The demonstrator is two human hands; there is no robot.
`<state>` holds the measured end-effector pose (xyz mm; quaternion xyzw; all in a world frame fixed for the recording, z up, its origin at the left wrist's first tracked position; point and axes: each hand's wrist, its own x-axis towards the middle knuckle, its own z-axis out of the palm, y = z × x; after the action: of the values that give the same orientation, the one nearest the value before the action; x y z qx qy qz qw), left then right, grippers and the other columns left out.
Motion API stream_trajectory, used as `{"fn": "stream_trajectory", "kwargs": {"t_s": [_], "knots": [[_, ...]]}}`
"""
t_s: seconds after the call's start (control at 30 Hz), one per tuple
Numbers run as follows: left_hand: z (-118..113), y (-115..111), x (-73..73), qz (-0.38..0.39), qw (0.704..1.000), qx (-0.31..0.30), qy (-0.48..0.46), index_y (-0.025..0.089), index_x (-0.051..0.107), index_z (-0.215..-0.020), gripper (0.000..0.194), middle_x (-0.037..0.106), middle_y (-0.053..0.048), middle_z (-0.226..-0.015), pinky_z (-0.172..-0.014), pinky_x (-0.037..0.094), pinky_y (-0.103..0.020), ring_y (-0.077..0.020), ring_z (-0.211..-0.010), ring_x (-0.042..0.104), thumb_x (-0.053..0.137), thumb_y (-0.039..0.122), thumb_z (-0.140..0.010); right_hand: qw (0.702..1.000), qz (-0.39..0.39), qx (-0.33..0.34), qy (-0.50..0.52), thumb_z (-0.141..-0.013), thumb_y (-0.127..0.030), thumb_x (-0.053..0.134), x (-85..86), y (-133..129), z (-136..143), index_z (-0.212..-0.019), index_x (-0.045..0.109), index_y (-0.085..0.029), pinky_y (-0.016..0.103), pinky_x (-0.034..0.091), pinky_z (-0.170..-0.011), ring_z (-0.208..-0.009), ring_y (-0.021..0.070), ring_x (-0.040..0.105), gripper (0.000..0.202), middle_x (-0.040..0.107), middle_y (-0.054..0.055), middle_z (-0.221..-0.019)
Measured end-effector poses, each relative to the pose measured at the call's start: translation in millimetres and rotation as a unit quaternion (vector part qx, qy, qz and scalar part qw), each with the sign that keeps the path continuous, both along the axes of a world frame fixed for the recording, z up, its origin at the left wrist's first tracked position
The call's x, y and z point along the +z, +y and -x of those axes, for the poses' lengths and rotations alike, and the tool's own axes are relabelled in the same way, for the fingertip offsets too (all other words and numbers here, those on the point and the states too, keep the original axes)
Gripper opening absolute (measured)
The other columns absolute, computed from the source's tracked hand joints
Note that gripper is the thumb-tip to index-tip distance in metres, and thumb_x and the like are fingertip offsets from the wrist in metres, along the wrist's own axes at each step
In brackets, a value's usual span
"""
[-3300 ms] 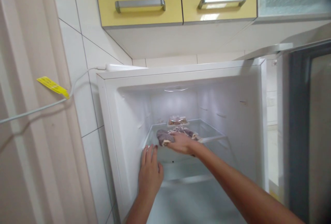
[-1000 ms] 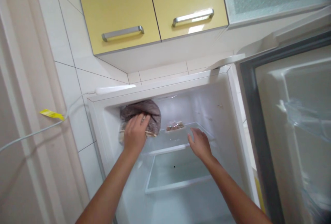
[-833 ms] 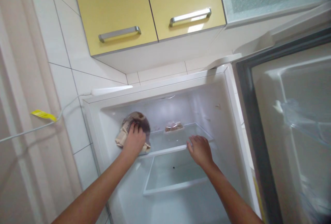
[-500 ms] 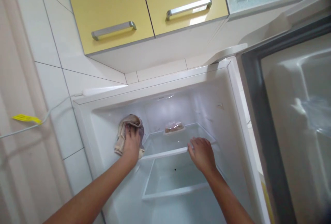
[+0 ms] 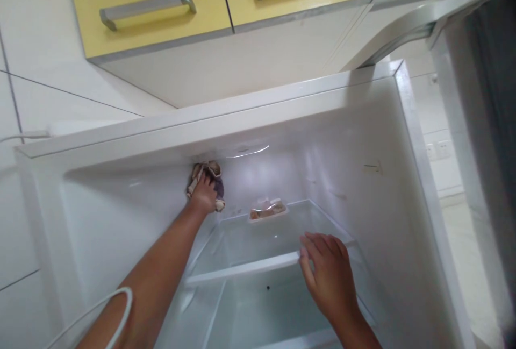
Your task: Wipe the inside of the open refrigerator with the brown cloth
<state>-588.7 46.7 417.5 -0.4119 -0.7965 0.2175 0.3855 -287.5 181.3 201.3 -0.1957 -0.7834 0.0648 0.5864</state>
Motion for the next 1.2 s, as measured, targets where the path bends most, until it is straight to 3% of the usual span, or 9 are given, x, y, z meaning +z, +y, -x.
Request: {"fn": "stream_trajectory", "kwargs": {"t_s": [0.17,0.27,0.37,0.47,0.57,0.7,0.8,0.97,1.2], "knots": [[-7.7,5.5,5.3,0.0,1.0,0.027,0.005,0.008,0.077,-0.087,0.032,0.071,-0.023,-0.116,-0.119,0.009,-0.055,-0.0424,-0.126,0.049,0.065,0.033,-0.071,1.0,-0.014,0.003,0.022,-0.094,-0.021,0.052,-4.2,2.6,2.8,-0.109,0.07,-0.021,0.043,0.037,-0.103,-0.105,0.0239,0.058,0.023,0.072,0.007,-0.108],[-27.8,-4.7,12.8,-0.013,0.999,0.034,0.003,0.01,0.078,-0.089,0.036,0.075,-0.021,-0.103,-0.12,0.013,-0.052,-0.0394,-0.12,0.055,0.057,0.037,-0.079,0.999,-0.027,0.002,0.017,-0.094,-0.019,0.053,-4.6,3.2,2.1,-0.108,0.071,-0.019,0.043,0.038,-0.102,-0.105,0.0237,0.059,0.023,0.072,0.007,-0.107],[-57.6,-23.9,22.2,-0.025,0.998,0.049,-0.003,0.013,0.079,-0.085,0.03,0.077,-0.019,-0.097,-0.118,0.016,-0.053,-0.0395,-0.116,0.058,0.058,0.033,-0.077,0.999,-0.035,-0.006,0.001,-0.094,-0.019,0.053,-2.5,2.4,-0.5,-0.109,0.071,-0.018,0.043,0.038,-0.102,-0.105,0.0236,0.059,0.023,0.072,0.007,-0.108],[-97.4,-53.5,27.9,-0.026,0.998,0.063,-0.016,0.011,0.08,-0.084,0.029,0.076,-0.022,-0.099,-0.117,0.018,-0.056,-0.0424,-0.116,0.059,0.061,0.03,-0.074,0.999,-0.04,-0.012,-0.016,-0.095,-0.02,0.053,0.9,0.0,-4.5,-0.108,0.072,-0.017,0.042,0.037,-0.103,-0.104,0.0239,0.06,0.023,0.073,0.008,-0.108],[-146.0,-93.8,27.1,-0.017,0.998,0.06,-0.007,0.006,0.079,-0.095,0.035,0.074,-0.024,-0.109,-0.12,0.014,-0.056,-0.0434,-0.124,0.054,0.058,0.027,-0.075,0.999,-0.041,-0.017,-0.03,-0.095,-0.021,0.054,3.4,-2.5,-8.0,-0.108,0.073,-0.017,0.041,0.037,-0.102,-0.104,0.0243,0.06,0.023,0.074,0.008,-0.108],[-205.1,-151.4,14.4,0.009,0.999,0.053,0.01,0.01,0.078,-0.1,0.037,0.069,-0.022,-0.124,-0.122,0.01,-0.057,-0.0432,-0.135,0.045,0.059,0.027,-0.073,0.998,-0.05,-0.024,-0.037,-0.096,-0.021,0.053,3.5,-3.6,-9.2,-0.107,0.073,-0.016,0.041,0.037,-0.102,-0.104,0.0246,0.061,0.024,0.074,0.008,-0.107],[-227.0,-184.3,-2.4,0.028,0.998,0.05,-0.009,0.017,0.079,-0.095,0.032,0.069,-0.018,-0.125,-0.123,0.009,-0.058,-0.0417,-0.136,0.044,0.064,0.03,-0.07,0.997,-0.059,-0.027,-0.041,-0.096,-0.021,0.052,2.5,-2.7,-8.6,-0.107,0.073,-0.017,0.041,0.037,-0.102,-0.104,0.0243,0.061,0.024,0.074,0.008,-0.106],[-217.9,-198.2,-33.4,0.055,0.997,0.043,-0.014,0.016,0.072,-0.12,0.049,0.062,-0.018,-0.137,-0.122,0.008,-0.062,-0.0431,-0.14,0.04,0.066,0.028,-0.073,0.997,-0.064,-0.026,-0.046,-0.096,-0.021,0.052,2.5,-1.7,-9.6,-0.107,0.073,-0.017,0.04,0.037,-0.102,-0.104,0.024,0.062,0.024,0.074,0.008,-0.107],[-156.3,-146.2,-57.5,0.051,0.998,0.011,-0.025,0.016,0.078,-0.103,0.031,0.067,-0.017,-0.13,-0.123,0.006,-0.059,-0.0405,-0.141,0.04,0.059,0.022,-0.079,0.997,-0.063,-0.014,-0.045,-0.096,-0.02,0.052,3.4,-1.5,-10.6,-0.107,0.073,-0.019,0.039,0.038,-0.102,-0.104,0.0226,0.063,0.024,0.074,0.008,-0.107]]}}
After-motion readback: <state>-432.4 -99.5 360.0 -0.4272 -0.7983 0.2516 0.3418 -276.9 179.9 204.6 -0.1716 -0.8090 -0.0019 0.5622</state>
